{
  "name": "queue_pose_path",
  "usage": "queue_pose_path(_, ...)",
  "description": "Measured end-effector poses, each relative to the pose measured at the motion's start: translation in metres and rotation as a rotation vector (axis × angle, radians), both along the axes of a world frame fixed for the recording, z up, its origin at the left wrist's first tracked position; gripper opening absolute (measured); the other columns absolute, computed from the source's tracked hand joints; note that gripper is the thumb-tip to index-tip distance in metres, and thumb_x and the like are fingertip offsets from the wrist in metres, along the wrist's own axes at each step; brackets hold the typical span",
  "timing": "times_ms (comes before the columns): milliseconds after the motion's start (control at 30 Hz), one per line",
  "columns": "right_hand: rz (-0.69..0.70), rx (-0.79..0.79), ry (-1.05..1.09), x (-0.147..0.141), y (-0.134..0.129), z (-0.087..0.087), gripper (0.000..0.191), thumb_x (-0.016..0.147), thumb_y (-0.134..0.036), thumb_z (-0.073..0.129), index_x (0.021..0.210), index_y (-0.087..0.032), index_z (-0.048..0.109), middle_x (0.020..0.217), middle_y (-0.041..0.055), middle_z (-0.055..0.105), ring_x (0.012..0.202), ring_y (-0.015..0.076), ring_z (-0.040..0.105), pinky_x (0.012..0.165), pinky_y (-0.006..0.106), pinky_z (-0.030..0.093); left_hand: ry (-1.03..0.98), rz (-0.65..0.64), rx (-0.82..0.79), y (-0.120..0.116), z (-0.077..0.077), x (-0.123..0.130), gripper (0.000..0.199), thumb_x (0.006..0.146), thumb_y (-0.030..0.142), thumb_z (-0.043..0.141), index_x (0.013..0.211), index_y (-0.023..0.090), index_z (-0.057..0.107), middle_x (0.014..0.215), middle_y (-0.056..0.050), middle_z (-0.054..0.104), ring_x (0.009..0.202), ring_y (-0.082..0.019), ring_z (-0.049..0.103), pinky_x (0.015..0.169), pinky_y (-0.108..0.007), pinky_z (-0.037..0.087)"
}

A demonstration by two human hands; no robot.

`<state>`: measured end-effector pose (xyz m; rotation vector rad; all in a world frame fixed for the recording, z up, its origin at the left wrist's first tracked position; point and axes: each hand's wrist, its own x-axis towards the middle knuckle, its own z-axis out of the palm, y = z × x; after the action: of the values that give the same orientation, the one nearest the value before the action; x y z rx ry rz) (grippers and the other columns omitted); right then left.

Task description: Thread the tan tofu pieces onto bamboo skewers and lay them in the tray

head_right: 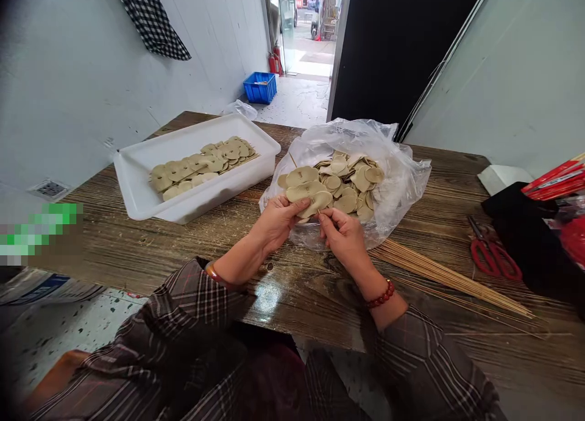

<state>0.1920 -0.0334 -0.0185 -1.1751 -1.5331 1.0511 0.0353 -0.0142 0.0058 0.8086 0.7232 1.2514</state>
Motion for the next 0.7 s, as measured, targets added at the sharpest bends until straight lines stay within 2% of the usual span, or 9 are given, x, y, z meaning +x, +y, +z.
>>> queue_pose_path(100, -0.121, 0.120, -0.057, 0.009, 0.003, 0.009, 0.033, 0.091, -0.046, 0.055, 0.093, -0.017, 0.069, 0.059, -0.0029, 0.056, 0.049, 0.0100, 0.048, 0.047, 0.023, 0.038, 0.109, 0.033, 0.023, 0.006, 0.004, -0.014, 0.035, 0.067, 0.029, 0.082, 0.097, 0.014, 0.070, 0.089, -0.007, 0.075, 0.075, -0.013, 0.068, 0.073, -0.026, 0.053)
queue_pose_path(200, -0.256, 0.226, -0.085, 0.019, 0.007, 0.018, 0.030, 0.091, -0.044, 0.055, 0.095, -0.018, 0.071, 0.063, -0.0010, 0.060, 0.053, 0.0119, 0.052, 0.051, 0.025, 0.043, 0.279, 0.190, 0.118, 0.015, 0.007, -0.032, 0.026, 0.075, 0.028, 0.074, 0.097, 0.015, 0.068, 0.087, -0.006, 0.074, 0.073, -0.012, 0.067, 0.075, -0.027, 0.053)
queue_pose_path(333, -0.361, 0.303, -0.034, 0.027, 0.011, 0.019, 0.030, 0.092, -0.045, 0.055, 0.097, -0.020, 0.071, 0.066, -0.0007, 0.060, 0.053, 0.0116, 0.052, 0.052, 0.026, 0.045, 0.709, 0.352, 0.323, 0.025, 0.003, -0.049, 0.015, 0.082, 0.025, 0.065, 0.092, 0.016, 0.069, 0.082, -0.005, 0.070, 0.072, -0.013, 0.061, 0.075, -0.029, 0.051)
queue_pose_path(500, -0.365, 0.299, 0.011, 0.028, 0.015, 0.015, 0.033, 0.092, -0.047, 0.054, 0.098, -0.020, 0.070, 0.064, -0.0026, 0.056, 0.047, 0.0088, 0.047, 0.046, 0.023, 0.039, 1.341, 0.317, 0.544, 0.029, -0.003, -0.055, 0.015, 0.082, 0.018, 0.061, 0.093, 0.017, 0.070, 0.091, -0.007, 0.067, 0.082, -0.019, 0.060, 0.083, -0.036, 0.049)
queue_pose_path(600, -0.337, 0.273, 0.040, 0.026, 0.014, 0.015, 0.031, 0.092, -0.046, 0.055, 0.097, -0.019, 0.070, 0.062, -0.0029, 0.056, 0.046, 0.0088, 0.046, 0.044, 0.023, 0.037, 1.589, 0.293, 0.576, 0.030, -0.004, -0.059, 0.018, 0.084, 0.018, 0.059, 0.099, 0.016, 0.070, 0.098, -0.011, 0.066, 0.091, -0.023, 0.060, 0.088, -0.039, 0.047)
queue_pose_path(700, -0.311, 0.260, 0.060, 0.025, 0.013, 0.015, 0.029, 0.091, -0.044, 0.056, 0.097, -0.019, 0.070, 0.062, -0.0023, 0.056, 0.046, 0.0093, 0.046, 0.044, 0.024, 0.037, 1.741, 0.270, 0.574, 0.030, -0.006, -0.062, 0.023, 0.084, 0.021, 0.060, 0.104, 0.015, 0.069, 0.105, -0.014, 0.065, 0.098, -0.027, 0.059, 0.089, -0.041, 0.047)
